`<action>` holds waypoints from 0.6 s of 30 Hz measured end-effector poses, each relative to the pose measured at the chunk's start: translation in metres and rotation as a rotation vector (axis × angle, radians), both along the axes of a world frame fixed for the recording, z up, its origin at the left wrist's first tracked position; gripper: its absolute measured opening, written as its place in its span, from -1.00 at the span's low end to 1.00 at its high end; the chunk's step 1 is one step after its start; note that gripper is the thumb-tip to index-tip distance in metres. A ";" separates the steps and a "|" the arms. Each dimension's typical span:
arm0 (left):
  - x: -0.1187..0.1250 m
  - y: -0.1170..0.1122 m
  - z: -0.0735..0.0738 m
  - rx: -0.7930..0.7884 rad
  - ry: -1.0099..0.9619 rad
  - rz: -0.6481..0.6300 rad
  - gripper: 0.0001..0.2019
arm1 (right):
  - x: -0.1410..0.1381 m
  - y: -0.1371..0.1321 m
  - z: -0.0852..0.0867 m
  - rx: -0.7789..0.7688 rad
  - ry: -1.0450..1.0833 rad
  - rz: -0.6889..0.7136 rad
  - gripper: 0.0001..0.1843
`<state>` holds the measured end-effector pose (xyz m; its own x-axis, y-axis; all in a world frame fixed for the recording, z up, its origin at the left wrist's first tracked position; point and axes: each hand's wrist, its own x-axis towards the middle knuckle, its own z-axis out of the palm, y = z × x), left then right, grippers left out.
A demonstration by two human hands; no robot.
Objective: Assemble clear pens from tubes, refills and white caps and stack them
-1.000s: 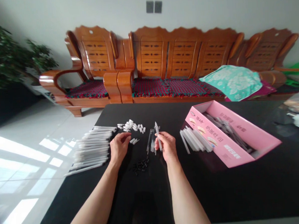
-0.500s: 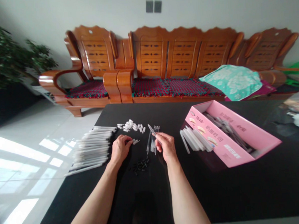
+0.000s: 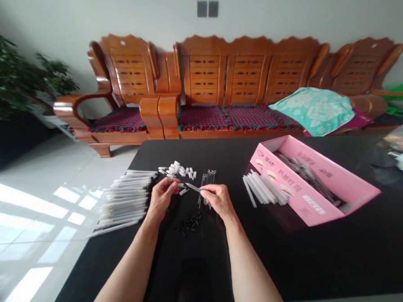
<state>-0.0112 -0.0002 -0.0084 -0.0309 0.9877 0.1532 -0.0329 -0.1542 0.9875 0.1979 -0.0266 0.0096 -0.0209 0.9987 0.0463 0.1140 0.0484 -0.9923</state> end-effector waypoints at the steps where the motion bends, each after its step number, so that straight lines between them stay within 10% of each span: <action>1: 0.001 -0.001 0.002 -0.002 -0.011 -0.005 -0.72 | 0.000 0.000 0.000 0.004 -0.016 0.003 -0.78; 18: 0.012 -0.009 0.012 -0.097 -0.034 -0.038 -0.63 | -0.003 -0.002 -0.001 0.027 -0.044 0.054 -0.76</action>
<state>0.0009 -0.0090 0.0035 0.0035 0.9984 0.0564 -0.0703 -0.0560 0.9960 0.1948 -0.0288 0.0085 -0.0773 0.9945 0.0708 0.1541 0.0821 -0.9846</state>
